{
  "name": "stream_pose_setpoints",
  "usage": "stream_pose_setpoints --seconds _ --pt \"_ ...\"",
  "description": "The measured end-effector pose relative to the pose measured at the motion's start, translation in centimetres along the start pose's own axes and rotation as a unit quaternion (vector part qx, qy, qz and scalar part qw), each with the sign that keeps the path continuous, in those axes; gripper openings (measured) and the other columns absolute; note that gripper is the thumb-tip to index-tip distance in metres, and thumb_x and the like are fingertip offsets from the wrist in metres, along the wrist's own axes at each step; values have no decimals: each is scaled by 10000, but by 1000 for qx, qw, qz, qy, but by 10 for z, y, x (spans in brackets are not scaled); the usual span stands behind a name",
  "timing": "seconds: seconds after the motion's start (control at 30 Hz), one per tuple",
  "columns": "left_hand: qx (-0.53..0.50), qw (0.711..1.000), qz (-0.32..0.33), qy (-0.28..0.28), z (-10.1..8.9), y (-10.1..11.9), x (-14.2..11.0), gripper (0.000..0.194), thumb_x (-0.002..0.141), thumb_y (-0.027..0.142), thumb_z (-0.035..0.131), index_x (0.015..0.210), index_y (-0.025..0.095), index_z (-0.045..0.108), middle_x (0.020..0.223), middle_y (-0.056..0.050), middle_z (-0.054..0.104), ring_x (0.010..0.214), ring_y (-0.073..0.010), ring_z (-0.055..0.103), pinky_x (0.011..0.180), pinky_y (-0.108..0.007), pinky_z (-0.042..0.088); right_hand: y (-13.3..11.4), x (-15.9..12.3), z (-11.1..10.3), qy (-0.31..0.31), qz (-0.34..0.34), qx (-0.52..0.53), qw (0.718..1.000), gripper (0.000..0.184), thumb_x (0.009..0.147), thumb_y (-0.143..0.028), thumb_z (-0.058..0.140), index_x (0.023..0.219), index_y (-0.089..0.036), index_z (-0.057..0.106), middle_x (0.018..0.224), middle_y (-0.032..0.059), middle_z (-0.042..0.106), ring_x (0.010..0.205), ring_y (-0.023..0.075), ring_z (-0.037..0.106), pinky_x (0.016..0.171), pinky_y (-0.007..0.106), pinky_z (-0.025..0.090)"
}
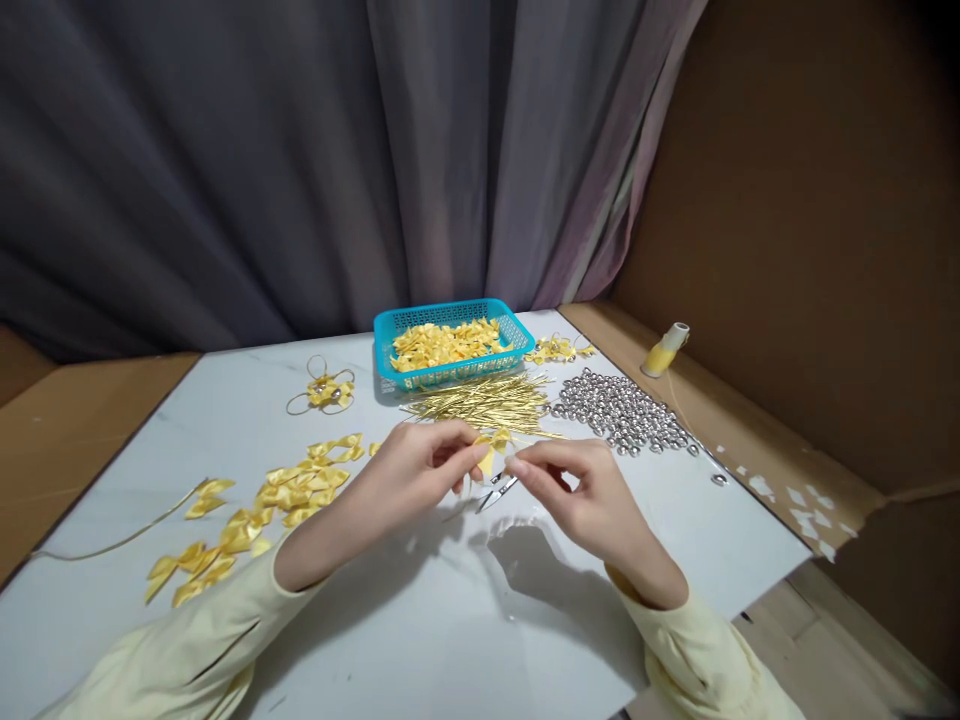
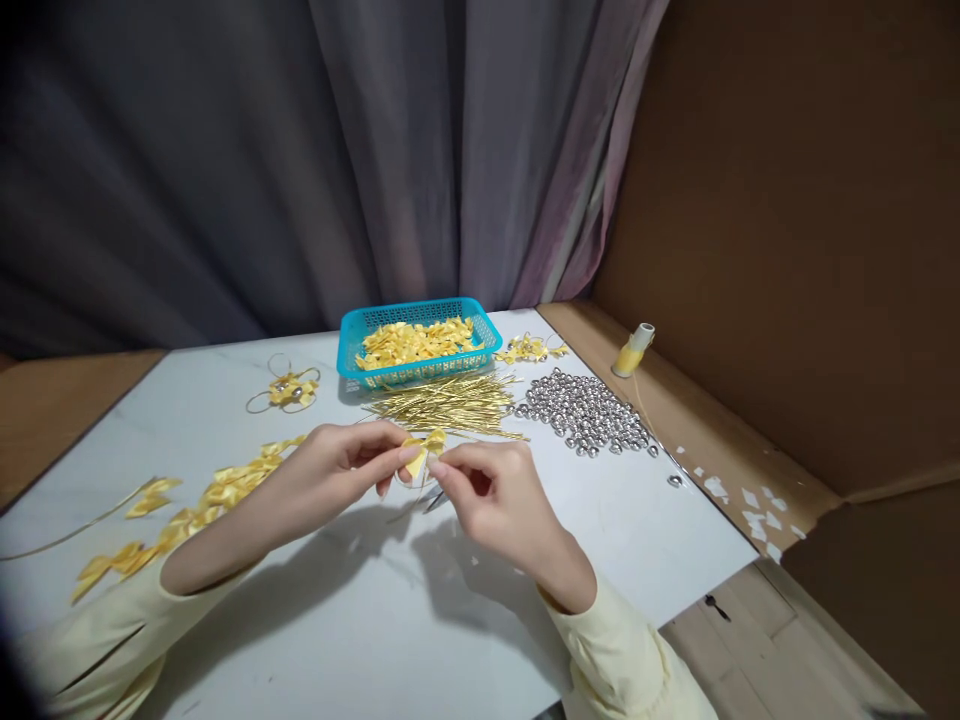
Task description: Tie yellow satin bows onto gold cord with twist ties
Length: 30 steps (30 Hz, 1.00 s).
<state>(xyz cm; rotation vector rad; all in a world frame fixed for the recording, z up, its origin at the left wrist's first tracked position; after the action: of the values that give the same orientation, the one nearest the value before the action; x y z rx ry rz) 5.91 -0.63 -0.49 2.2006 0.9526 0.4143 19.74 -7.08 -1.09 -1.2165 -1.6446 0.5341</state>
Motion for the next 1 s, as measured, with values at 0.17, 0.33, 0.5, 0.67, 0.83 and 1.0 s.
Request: stream_pose_setpoints --seconds 0.17,0.33,0.5,0.67,0.83,1.0 --pt "17 1000 -1 22 -1 2 1 300 864 364 456 677 173 592 569 47 528 541 -91 470 516 -204 337 7 -2 12 -52 55 3 997 210 784 -149 535 601 -117 632 487 -14 513 446 69 349 432 211 268" --pt "7 1000 -4 27 -1 2 1 283 860 358 460 698 176 604 581 43 541 551 -96 483 511 -200 346 6 -3 10 -43 66 36 996 246 798 -158 530 569 -125 614 472 -8 536 431 74 403 437 214 312" --pt "8 999 -5 39 -3 1 1 265 859 358 460 741 179 615 612 33 583 567 -103 518 532 -206 369 -4 -6 -13 88 -8 128 988 110 798 -180 585 791 -165 694 770 49 639 620 113 544 522 235 414" --pt "77 994 23 71 -4 -2 2 235 858 300 463 717 173 602 605 37 587 543 -94 501 534 -214 353 -8 -10 -18 60 -59 284 955 134 815 -196 587 838 -228 714 784 52 679 578 112 548 422 221 371" --pt "122 988 49 86 -3 -7 3 252 869 276 429 718 169 600 629 27 607 537 -93 502 530 -219 340 -15 -16 -24 63 -108 375 919 137 823 -248 587 826 -203 716 489 12 637 336 84 459 340 221 289" --pt "146 983 59 98 -3 -8 3 239 867 238 403 756 156 599 639 10 612 537 -101 510 526 -227 337 -30 -27 -20 -56 -103 329 937 139 799 -311 614 794 -248 738 447 6 631 359 102 457 399 244 340"
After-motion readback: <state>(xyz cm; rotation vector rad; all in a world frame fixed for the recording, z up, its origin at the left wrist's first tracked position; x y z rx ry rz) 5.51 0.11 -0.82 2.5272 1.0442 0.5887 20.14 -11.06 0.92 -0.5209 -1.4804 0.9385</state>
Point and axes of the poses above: each hand's wrist, its own x-axis towards the middle knuckle, its own z-axis out of the palm, y = z × x, the point moved 5 cm from there along x, towards the middle knuckle
